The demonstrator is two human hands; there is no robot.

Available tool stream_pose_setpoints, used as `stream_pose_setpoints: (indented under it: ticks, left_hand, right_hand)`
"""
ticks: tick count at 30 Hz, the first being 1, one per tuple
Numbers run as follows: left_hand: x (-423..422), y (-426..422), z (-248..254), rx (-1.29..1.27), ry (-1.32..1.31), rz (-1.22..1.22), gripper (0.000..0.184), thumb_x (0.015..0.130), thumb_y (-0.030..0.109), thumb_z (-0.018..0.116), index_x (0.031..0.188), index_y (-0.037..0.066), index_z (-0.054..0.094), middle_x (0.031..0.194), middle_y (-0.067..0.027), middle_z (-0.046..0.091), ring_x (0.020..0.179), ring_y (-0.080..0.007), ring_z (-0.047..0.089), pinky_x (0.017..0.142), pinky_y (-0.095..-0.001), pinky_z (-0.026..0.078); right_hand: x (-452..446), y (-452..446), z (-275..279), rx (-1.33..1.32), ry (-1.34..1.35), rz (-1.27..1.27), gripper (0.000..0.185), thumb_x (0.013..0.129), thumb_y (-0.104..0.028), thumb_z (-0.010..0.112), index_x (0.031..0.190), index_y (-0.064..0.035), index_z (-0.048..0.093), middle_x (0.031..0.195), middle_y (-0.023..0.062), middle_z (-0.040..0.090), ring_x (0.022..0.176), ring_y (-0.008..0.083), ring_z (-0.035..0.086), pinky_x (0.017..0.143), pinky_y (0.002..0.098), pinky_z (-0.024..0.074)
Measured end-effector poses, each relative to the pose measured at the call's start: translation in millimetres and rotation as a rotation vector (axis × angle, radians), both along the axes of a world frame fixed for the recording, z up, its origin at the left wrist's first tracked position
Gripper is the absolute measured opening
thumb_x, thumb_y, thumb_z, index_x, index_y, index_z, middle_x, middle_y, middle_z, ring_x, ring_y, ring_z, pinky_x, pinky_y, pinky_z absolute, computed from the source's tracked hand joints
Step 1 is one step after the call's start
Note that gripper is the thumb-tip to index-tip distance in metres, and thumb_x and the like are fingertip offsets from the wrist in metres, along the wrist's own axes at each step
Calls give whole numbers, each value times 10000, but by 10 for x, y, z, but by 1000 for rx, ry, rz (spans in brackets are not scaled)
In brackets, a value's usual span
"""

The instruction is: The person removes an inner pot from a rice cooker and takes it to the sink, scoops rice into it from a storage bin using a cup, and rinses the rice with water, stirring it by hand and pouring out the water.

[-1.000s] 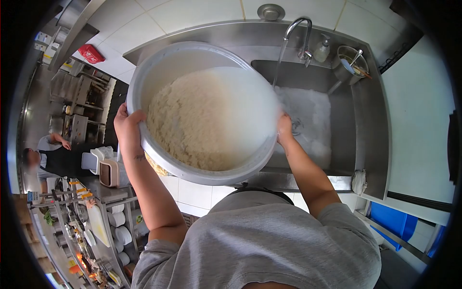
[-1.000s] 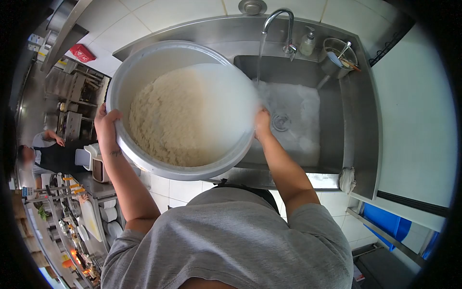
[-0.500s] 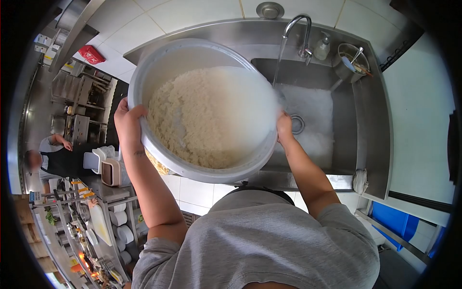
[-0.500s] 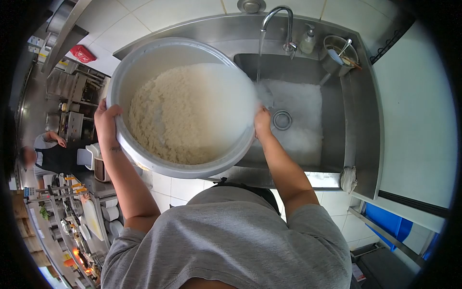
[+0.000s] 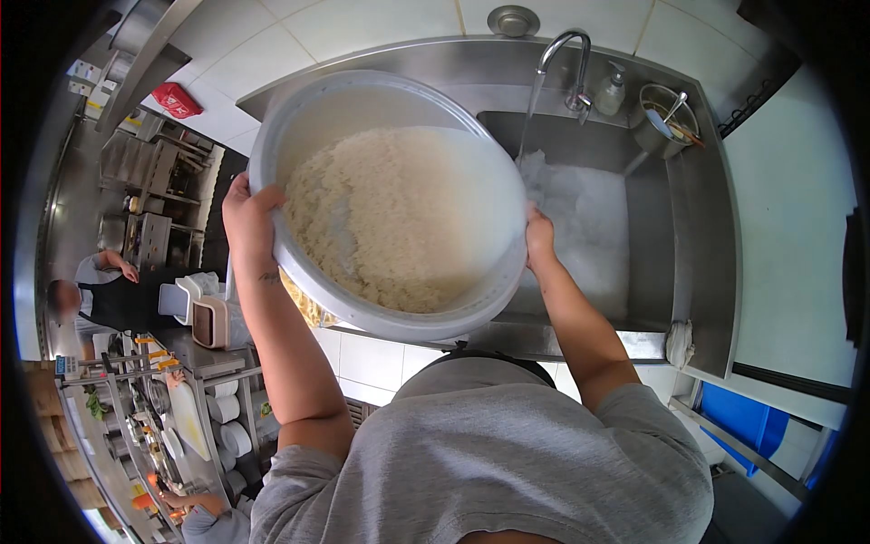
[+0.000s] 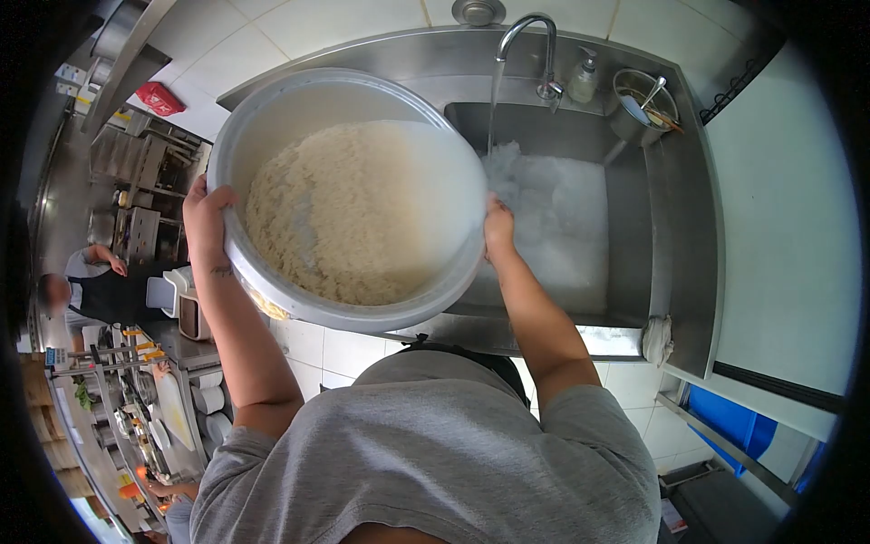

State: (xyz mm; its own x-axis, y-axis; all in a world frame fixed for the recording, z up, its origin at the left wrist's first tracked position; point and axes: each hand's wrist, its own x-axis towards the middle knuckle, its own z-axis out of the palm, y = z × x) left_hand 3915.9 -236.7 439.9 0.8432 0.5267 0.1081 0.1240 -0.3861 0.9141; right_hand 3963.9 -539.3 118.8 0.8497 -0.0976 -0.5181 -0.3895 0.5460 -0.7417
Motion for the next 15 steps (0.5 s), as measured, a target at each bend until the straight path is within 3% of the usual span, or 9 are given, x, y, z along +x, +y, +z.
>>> stream_pose_setpoints:
  ticks: [15]
  left_hand:
    - [57,-129,61,30,12,-17,343,565,43,568,900,-30,556,739,-53,554,618,-137,503,589,-241,399]
  right_hand:
    - [-48,-14,-7,50,-25,16,404,948,-289,363,1082,53,533,980,147,602,850,227,592,757,332,474]
